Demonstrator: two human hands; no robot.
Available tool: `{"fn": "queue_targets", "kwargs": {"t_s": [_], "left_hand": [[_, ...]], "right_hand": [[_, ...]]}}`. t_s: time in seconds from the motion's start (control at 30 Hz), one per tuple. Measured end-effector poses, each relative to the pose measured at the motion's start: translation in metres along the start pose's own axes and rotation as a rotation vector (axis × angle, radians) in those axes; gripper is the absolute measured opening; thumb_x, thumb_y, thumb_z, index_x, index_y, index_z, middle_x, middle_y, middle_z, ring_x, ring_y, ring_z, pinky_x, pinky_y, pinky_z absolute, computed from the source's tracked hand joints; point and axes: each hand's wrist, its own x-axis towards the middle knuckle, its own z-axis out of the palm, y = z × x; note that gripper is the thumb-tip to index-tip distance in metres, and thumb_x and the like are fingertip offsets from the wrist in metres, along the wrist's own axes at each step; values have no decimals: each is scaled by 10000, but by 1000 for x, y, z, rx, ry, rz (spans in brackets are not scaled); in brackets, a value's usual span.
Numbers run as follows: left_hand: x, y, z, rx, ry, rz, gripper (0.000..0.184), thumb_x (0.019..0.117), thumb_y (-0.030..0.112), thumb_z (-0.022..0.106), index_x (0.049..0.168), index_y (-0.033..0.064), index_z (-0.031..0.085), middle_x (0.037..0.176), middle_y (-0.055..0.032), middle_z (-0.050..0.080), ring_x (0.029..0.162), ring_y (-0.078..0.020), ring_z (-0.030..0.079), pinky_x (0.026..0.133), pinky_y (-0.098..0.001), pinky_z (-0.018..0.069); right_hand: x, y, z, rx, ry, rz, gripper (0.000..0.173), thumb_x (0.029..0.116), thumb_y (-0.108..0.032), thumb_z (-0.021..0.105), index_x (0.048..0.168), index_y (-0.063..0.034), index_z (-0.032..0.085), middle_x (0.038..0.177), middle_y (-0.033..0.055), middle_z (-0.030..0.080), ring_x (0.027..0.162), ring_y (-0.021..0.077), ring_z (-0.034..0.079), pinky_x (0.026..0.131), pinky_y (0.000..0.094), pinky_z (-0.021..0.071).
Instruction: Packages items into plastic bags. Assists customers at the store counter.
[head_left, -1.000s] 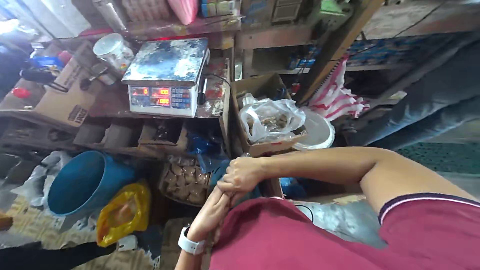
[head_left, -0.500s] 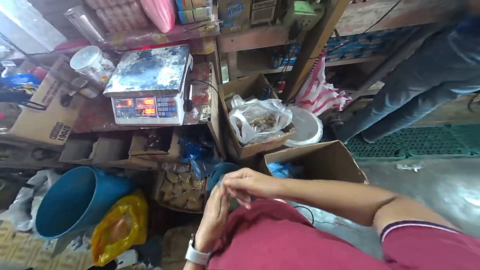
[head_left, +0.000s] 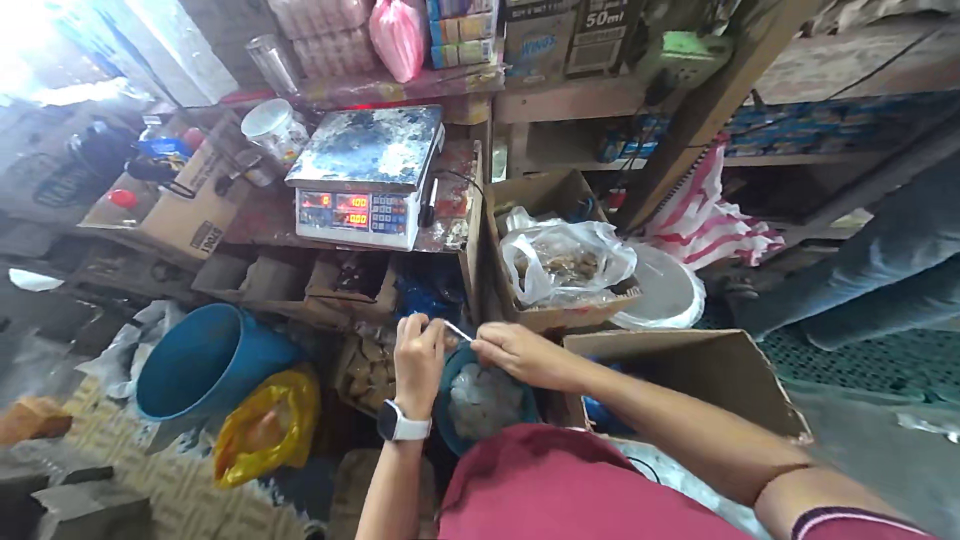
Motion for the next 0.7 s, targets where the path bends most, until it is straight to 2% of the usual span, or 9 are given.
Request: {"fn": "queue_targets", "kwargs": {"t_s": [0.07, 0.13, 0.2, 0.23, 0.3, 0.37, 0.43, 0.5, 0.7], "left_hand": [[19, 19, -4, -185, 210, -50, 146, 915, 42, 666, 962, -20, 790, 931, -156, 727, 907, -192, 702, 853, -271, 576], [32, 45, -25, -605, 286, -52, 126, 945, 8, 643, 993, -18, 756, 971, -51, 706, 918, -43, 678, 821, -172, 580], [35, 63, -45, -989, 110, 6, 149, 1018, 131, 609, 1042, 124, 756, 1045, 71, 699, 994, 2, 649, 869, -176, 556], [35, 64, -51, -1124, -33, 48, 160, 1033, 216, 607, 1037, 161, 758, 1076, 85, 690, 1044, -8, 629, 915, -196, 530], [34, 53, -54, -1227, -278, 71, 185, 1007, 305, 649, 982, 166, 770, 1141, 61, 652, 1153, -42, 572, 996, -232, 484], [28, 32, -51, -1175, -373, -7, 186, 966, 344, 699, 938, 180, 781, 1191, 57, 654, 1223, -58, 548, 1051, -267, 462], [21, 14, -46, -1078, -373, -106, 181, 934, 320, 733, 917, 149, 790, 1171, 43, 650, 1193, -49, 556, 1032, -252, 475], [14, 6, -41, -978, -374, -171, 125, 904, 205, 740, 917, 93, 794, 1135, 9, 646, 1128, -30, 575, 986, -214, 497], [3, 10, -24, -970, -58, -334, 111, 895, 25, 669, 924, 31, 775, 1065, -13, 682, 1033, -60, 642, 916, -231, 556]], "right_hand": [[-3, -5, 16, 562, -111, 19, 320, 1112, -266, 364, 928, -89, 557, 731, -35, 553, 647, 49, 602, 647, 228, 552], [-3, -2, 31, 1098, -299, -78, 298, 1086, -395, 452, 896, -228, 611, 730, -112, 588, 647, 34, 605, 663, 256, 569], [6, -3, 32, 1260, -460, -234, 266, 1041, -472, 540, 966, -264, 688, 802, -125, 649, 721, 26, 643, 704, 257, 577], [10, -5, 24, 1196, -461, -280, 274, 1020, -501, 560, 1006, -280, 721, 840, -136, 690, 749, 4, 662, 694, 229, 578], [23, -2, -3, 921, -416, -328, 201, 1032, -334, 571, 994, -274, 759, 902, -170, 730, 808, -63, 662, 722, 165, 558], [35, -1, -29, 504, -289, -347, 203, 1023, -147, 546, 883, -95, 684, 807, -121, 655, 738, -80, 589, 677, 141, 497], [38, -3, -43, 149, -161, -365, 249, 1037, -165, 574, 1008, 26, 732, 912, 26, 682, 839, -21, 590, 779, 151, 483], [35, -7, -42, -88, -41, -381, 257, 1037, -154, 567, 1052, 28, 748, 955, 122, 708, 903, 104, 639, 849, 230, 508], [24, -26, -7, -276, 136, -186, 293, 1071, -174, 479, 1045, 45, 672, 966, 188, 685, 894, 270, 683, 832, 397, 556]]}}
